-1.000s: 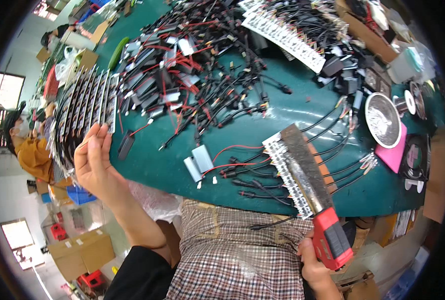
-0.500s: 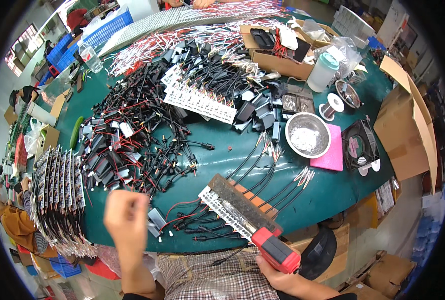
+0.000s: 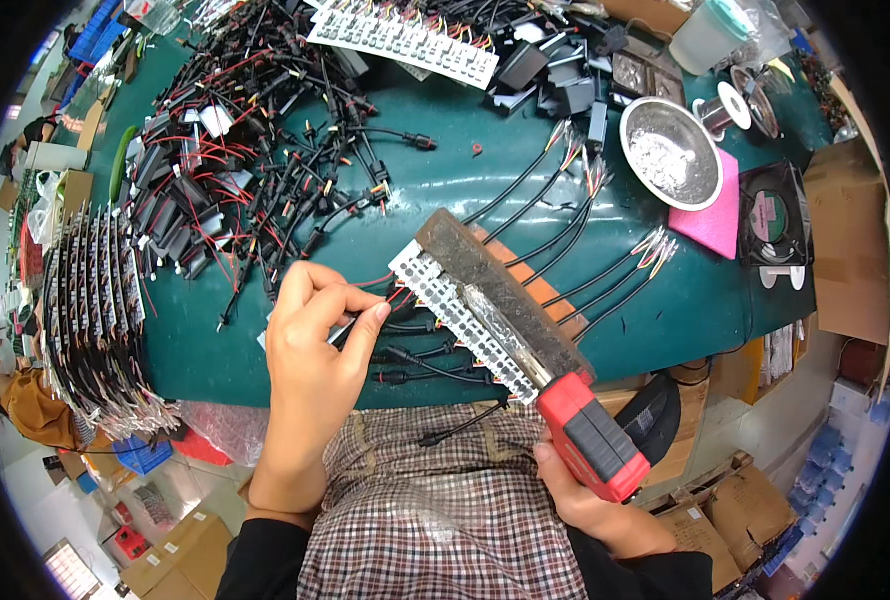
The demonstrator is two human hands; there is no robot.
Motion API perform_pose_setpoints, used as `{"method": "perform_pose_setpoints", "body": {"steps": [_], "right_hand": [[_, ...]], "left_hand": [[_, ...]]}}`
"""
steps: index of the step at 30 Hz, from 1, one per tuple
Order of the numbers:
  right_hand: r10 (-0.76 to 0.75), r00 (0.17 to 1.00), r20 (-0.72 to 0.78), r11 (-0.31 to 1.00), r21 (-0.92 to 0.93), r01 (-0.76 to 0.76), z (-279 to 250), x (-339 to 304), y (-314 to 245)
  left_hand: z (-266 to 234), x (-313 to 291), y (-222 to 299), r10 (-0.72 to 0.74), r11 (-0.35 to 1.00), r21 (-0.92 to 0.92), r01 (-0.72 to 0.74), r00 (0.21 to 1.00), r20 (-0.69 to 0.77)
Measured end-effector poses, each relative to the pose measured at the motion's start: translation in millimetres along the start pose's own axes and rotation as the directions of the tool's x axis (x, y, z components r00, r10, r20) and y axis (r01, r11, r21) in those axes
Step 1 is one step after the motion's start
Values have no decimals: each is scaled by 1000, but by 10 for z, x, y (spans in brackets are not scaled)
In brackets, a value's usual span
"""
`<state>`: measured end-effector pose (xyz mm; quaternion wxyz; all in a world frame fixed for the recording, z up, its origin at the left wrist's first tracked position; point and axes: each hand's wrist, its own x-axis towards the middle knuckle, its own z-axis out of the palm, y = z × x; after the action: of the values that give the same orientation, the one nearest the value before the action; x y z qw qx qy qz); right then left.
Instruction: The person solders wires onto a circuit board using a soldering iron, places the board into a box, and solders wires onto another circuit board.
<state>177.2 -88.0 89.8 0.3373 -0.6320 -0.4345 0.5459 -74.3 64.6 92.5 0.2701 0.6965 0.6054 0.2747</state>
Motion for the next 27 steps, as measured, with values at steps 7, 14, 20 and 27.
{"method": "perform_pose_setpoints", "body": {"steps": [7,14,20,27], "right_hand": [[-1,999,42,1000,0,1,-63,-36,28],[76,997,24,997,-26,-76,-105,-52,-5],[40,997,69,996,-85,-34,-172,-58,4],[24,993,115,995,-102,-12,-218,-36,-32]], "left_hand": [[-29,-24,5,9,992,123,-10,1000,12],[-53,-62,230,39,991,130,-36,999,-23],[165,-137,73,45,986,163,-47,999,12],[185,-156,57,68,974,215,-71,997,18]]}}
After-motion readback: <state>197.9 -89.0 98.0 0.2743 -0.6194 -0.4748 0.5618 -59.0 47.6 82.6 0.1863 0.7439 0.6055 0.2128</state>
